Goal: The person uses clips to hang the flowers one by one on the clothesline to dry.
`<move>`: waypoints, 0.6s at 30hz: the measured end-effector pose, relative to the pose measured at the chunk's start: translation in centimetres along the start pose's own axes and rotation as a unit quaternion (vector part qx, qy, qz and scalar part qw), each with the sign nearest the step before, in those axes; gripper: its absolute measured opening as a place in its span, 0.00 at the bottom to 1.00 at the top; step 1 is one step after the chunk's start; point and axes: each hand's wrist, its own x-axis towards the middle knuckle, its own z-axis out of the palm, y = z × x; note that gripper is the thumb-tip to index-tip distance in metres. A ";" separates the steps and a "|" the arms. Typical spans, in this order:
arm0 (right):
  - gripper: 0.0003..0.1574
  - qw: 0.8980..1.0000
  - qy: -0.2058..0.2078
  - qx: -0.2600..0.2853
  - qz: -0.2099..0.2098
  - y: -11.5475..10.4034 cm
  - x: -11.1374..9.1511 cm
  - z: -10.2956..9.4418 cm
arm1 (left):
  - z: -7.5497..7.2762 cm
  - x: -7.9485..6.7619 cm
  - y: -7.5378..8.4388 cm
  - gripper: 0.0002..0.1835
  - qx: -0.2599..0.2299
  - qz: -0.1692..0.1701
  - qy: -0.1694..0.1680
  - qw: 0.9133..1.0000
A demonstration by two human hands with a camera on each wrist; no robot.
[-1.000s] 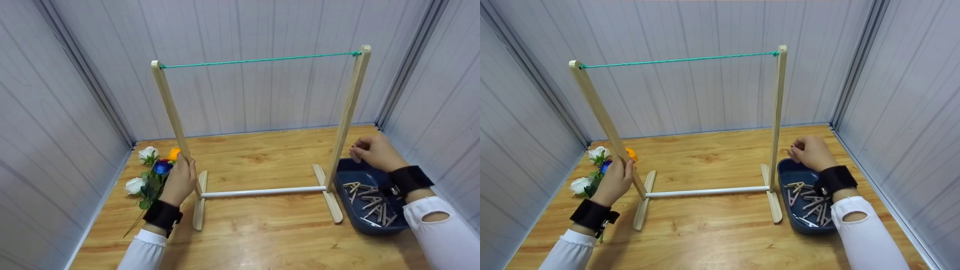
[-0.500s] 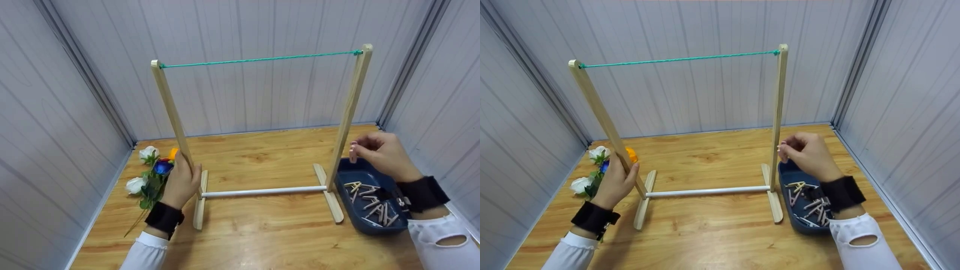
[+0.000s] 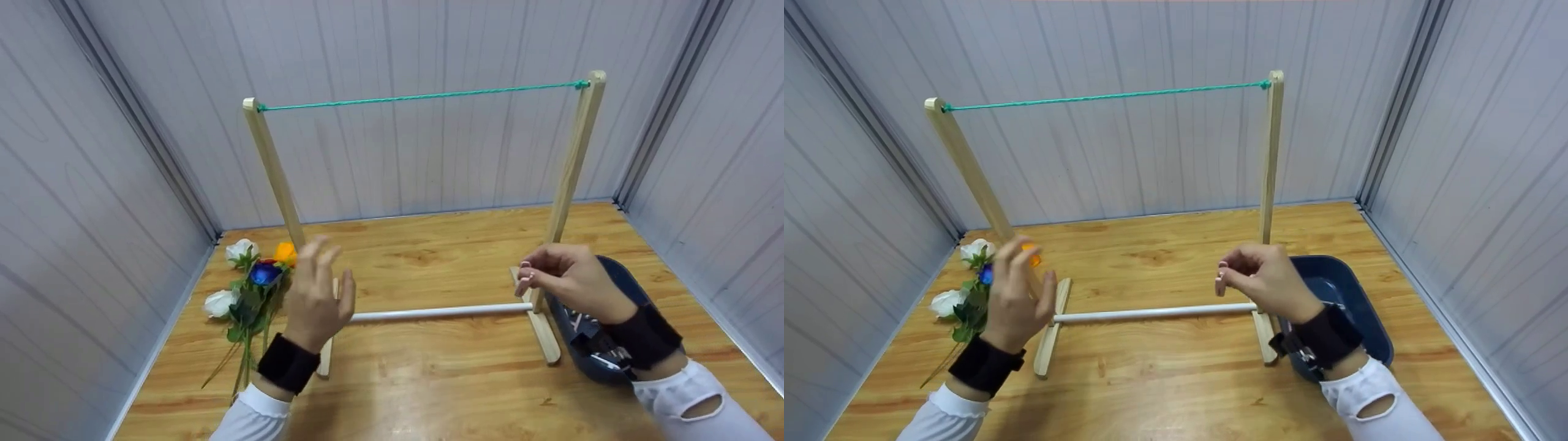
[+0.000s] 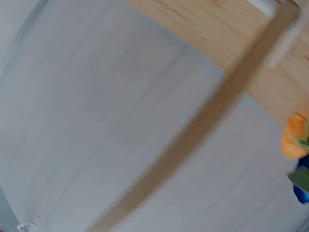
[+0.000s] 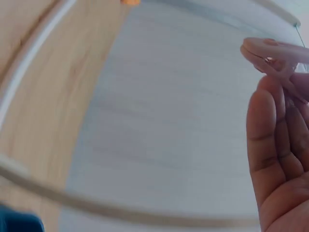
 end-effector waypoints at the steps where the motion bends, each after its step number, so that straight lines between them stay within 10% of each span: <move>1: 0.04 1.000 -0.003 0.022 -0.003 0.2 0.0 0.4 | 0.1 0.1 0.4 0.20 -0.010 -0.006 -0.024 1.000; 6: 0.06 0.995 -0.002 0.096 -0.025 1.2 0.0 2.8 | 0.5 0.4 2.5 0.12 -0.073 -0.082 -0.148 0.983; 14: 0.09 0.982 0.031 0.179 0.057 1.7 -0.4 6.6 | 1.2 0.9 5.5 0.09 -0.234 -0.111 -0.347 0.902; 18: 0.05 0.972 0.061 0.193 0.119 1.5 -0.5 8.3 | 1.9 1.1 6.6 0.15 -0.260 -0.100 -0.389 0.878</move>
